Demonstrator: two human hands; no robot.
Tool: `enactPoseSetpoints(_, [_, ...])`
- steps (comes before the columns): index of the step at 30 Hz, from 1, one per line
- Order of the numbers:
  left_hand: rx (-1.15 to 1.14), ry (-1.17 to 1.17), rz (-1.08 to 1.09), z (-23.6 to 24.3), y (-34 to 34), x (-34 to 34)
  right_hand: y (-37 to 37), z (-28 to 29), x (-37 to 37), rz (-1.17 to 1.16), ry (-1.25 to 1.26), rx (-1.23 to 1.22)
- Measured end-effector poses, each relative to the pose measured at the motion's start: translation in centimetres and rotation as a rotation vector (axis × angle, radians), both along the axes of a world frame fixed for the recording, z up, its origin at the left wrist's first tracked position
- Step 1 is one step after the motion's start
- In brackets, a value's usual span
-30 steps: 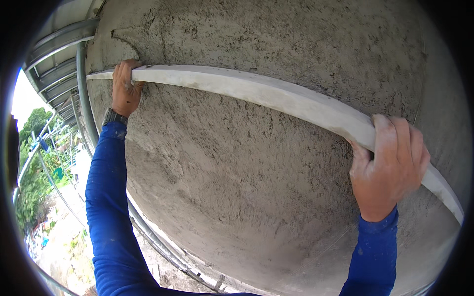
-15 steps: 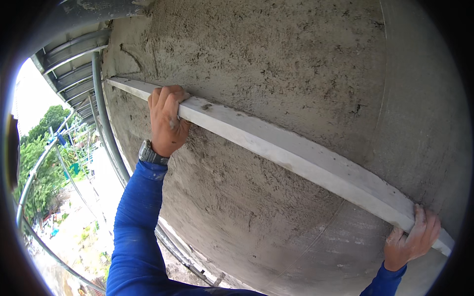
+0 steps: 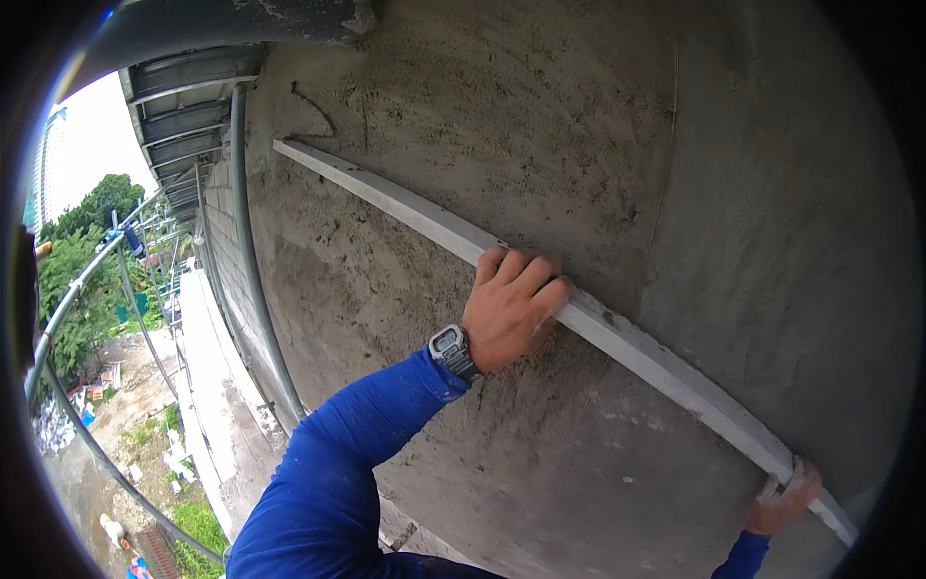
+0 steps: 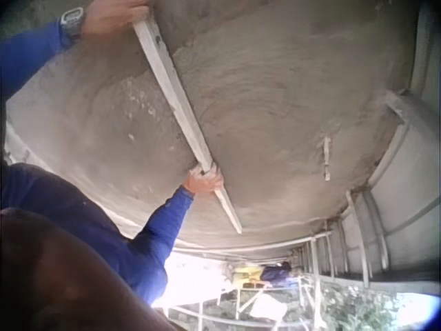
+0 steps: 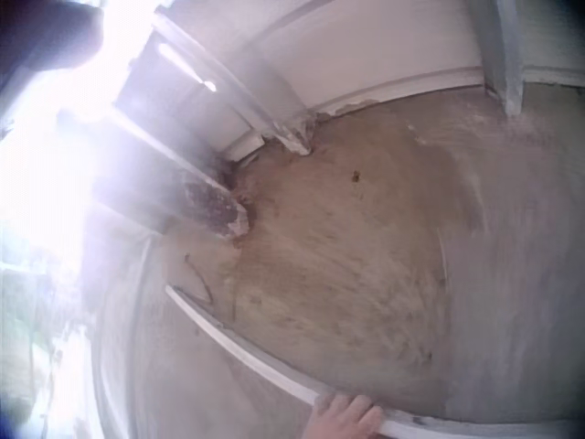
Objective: The person uses a long straight edge to smooth and level wet cement on a curved wall surface. They repeatedly drag the tool across the plaster to remove excess material and create a uniform finish, working along the curve of the wall.
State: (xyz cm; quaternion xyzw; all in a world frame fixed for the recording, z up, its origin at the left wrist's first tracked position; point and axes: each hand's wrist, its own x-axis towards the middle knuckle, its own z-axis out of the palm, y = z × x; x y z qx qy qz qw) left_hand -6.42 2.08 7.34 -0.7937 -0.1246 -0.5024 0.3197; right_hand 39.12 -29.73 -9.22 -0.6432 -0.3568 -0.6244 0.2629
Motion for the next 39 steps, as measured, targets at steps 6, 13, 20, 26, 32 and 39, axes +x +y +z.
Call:
enactPoseSetpoints(6, [0.012, -0.080, 0.081, 8.1, 5.9, -8.2, 7.4, 11.2, -12.2, 0.057, -0.074, 0.043])
enactPoseSetpoints(13, [0.044, -0.105, 0.280, 12.9, 16.0, -20.9, 17.7, 19.5, -25.0, 0.145, -0.122, 0.075])
enactPoseSetpoints(20, [0.061, -0.233, 0.354, 16.5, 23.6, -29.5, 25.6, 25.5, -32.9, 0.222, -0.250, 0.107])
enactPoseSetpoints(26, [-0.003, -0.255, 0.273, 14.1, 26.8, -30.2, 27.9, 25.6, -33.7, 0.188, -0.347, 0.082])
enactPoseSetpoints(32, [0.171, -0.200, 0.314, 9.8, 23.4, -26.2, 23.5, 20.5, -27.2, 0.078, -0.299, -0.043])
enactPoseSetpoints(39, [0.152, -0.273, 0.128, 3.9, 17.3, -16.2, 15.0, 14.6, -16.8, 0.019, -0.305, -0.063])
